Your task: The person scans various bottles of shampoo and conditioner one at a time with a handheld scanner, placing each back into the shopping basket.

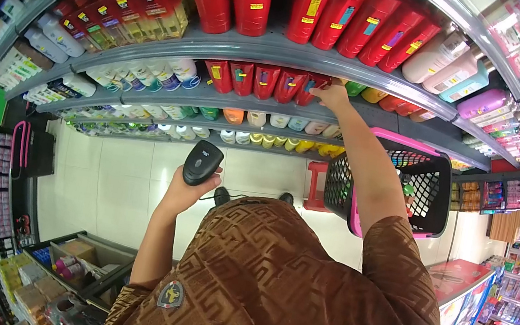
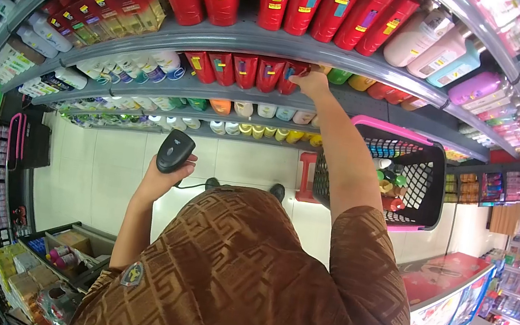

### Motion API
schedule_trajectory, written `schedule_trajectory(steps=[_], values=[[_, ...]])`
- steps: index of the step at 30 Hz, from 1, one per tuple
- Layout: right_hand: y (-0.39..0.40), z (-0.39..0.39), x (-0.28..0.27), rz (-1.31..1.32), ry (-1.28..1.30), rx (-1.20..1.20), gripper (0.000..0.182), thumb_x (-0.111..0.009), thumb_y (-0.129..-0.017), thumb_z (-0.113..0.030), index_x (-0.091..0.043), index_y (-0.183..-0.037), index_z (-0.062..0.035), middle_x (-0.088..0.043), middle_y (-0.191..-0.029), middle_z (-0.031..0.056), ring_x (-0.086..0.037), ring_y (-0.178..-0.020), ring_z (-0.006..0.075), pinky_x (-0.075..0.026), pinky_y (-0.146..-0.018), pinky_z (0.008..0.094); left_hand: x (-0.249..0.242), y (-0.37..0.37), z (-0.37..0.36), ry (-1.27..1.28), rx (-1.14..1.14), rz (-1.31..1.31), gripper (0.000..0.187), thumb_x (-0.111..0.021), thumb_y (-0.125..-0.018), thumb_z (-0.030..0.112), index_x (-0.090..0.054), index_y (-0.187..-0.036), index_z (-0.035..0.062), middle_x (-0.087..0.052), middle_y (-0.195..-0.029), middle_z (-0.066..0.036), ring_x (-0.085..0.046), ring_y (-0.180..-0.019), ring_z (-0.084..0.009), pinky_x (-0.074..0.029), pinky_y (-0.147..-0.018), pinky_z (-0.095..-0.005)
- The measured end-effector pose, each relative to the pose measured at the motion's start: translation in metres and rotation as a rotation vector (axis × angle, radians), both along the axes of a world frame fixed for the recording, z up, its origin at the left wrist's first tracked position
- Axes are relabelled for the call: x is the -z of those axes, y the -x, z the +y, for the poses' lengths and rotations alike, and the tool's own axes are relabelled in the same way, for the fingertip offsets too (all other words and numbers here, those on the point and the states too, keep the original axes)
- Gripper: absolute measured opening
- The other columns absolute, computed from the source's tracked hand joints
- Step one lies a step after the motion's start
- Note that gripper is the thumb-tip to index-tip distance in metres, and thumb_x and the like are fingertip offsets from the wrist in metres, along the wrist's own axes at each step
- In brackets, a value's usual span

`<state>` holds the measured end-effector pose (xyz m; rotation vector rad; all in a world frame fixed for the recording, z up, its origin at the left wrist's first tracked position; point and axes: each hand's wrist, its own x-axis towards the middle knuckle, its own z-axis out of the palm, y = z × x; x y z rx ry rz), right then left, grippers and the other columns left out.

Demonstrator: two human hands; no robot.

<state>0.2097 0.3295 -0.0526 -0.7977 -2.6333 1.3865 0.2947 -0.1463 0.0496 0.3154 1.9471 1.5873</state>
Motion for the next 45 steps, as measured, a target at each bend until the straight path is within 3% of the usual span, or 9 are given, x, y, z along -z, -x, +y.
schedule_trajectory(steps=[22, 26, 28, 32, 33, 36, 41, 44, 45], values=[[-0.007, 0.012, -0.023, -0.01, 0.003, -0.223, 0.098, -0.085, -0.083, -0.023, -0.024, -0.157, -0.0024, -0.064, -0.116, 0.0173, -0.069, -0.09, 0.0215, -0.061, -0.061, 0.0322, 0.012, -0.007, 0.008, -0.02, -0.042, -0.063, 0.03, -0.078, -0.088, 0.009, -0.07, -0.116, 0.0025, -0.074, -0.104, -0.004, -0.064, -0.084, -0.0083, -0.052, -0.072, -0.027], [-0.026, 0.001, 0.007, 0.024, 0.048, -0.208, 0.079, -0.084, -0.081, -0.019, -0.044, -0.147, -0.0016, -0.067, -0.116, 0.018, -0.069, -0.087, 0.0212, -0.058, -0.063, 0.0324, 0.015, -0.004, 0.0, -0.065, -0.022, -0.037, 0.033, -0.079, -0.087, 0.012, -0.07, -0.118, 0.0031, -0.074, -0.105, -0.003, -0.064, -0.088, -0.0086, -0.052, -0.073, -0.0277], [-0.031, 0.004, 0.066, 0.201, -0.358, -0.035, 0.068, -0.084, -0.08, -0.016, -0.053, -0.139, -0.0035, -0.067, -0.118, 0.0159, -0.07, -0.083, 0.0208, -0.058, -0.064, 0.0353, 0.011, 0.002, -0.005, -0.025, -0.003, -0.036, 0.031, -0.081, -0.089, 0.018, -0.072, -0.113, 0.0015, -0.072, -0.098, -0.002, -0.064, -0.085, -0.0082, -0.054, -0.073, -0.0273], [-0.104, -0.085, 0.077, 0.23, -0.081, 0.05, 0.041, -0.075, -0.086, -0.013, -0.065, -0.122, 0.0009, -0.073, -0.108, 0.0133, -0.071, -0.088, 0.0264, -0.059, -0.08, 0.038, 0.012, 0.012, -0.011, -0.042, -0.021, 0.052, 0.031, -0.082, -0.087, 0.02, -0.072, -0.109, 0.0015, -0.07, -0.091, -0.001, -0.062, -0.083, -0.0089, -0.052, -0.075, -0.029], [-0.132, -0.119, 0.064, 0.271, 0.398, 0.122, 0.032, -0.072, -0.09, -0.012, -0.067, -0.119, 0.0012, -0.073, -0.094, 0.0079, -0.067, -0.071, 0.0174, -0.058, -0.064, 0.0313, 0.015, 0.017, -0.013, -0.048, -0.018, 0.058, 0.031, -0.082, -0.087, 0.02, -0.072, -0.109, 0.0015, -0.07, -0.091, -0.001, -0.062, -0.083, -0.0089, -0.052, -0.075, -0.029], [-0.196, -0.178, 0.067, 0.189, 0.619, 0.092, 0.026, -0.073, -0.093, -0.014, -0.067, -0.114, 0.0012, -0.072, -0.088, 0.0064, -0.069, -0.07, 0.0135, -0.056, -0.057, 0.0272, 0.022, 0.029, -0.017, 0.097, 0.013, -0.033, 0.028, -0.082, -0.087, 0.02, -0.071, -0.103, 0.0011, -0.07, -0.09, -0.001, -0.061, -0.082, -0.0095, -0.051, -0.076, -0.0293], [-0.244, -0.2, 0.042, 0.118, 0.591, 0.237, 0.026, -0.074, -0.093, -0.014, -0.068, -0.113, 0.002, -0.072, -0.09, 0.0072, -0.07, -0.07, 0.0138, -0.055, -0.059, 0.0263, 0.03, 0.036, -0.009, 0.056, 0.119, 0.027, 0.024, -0.081, -0.087, 0.022, -0.065, -0.09, 0.0041, -0.058, -0.071, 0.004, -0.049, -0.062, -0.0061, -0.041, -0.054, -0.0272], [-0.254, -0.194, 0.015, 0.141, 0.495, 0.306, 0.022, -0.072, -0.094, -0.011, -0.068, -0.111, 0.0029, -0.071, -0.091, 0.0082, -0.07, -0.071, 0.0132, -0.055, -0.06, 0.0254, 0.035, 0.041, -0.001, 0.116, 0.217, 0.0, 0.027, -0.082, -0.086, 0.024, -0.065, -0.091, 0.0038, -0.058, -0.072, 0.004, -0.048, -0.061, -0.0062, -0.04, -0.053, -0.0274], [-0.259, -0.193, 0.006, 0.165, 0.48, 0.333, 0.021, -0.071, -0.094, -0.01, -0.068, -0.111, 0.0032, -0.071, -0.091, 0.0082, -0.069, -0.072, 0.013, -0.055, -0.061, 0.0252, 0.036, 0.044, 0.002, 0.183, 0.276, -0.07, 0.033, -0.083, -0.086, 0.026, -0.069, -0.099, -0.0006, -0.07, -0.084, -0.005, -0.06, -0.077, -0.0119, -0.051, -0.072, -0.0317]])
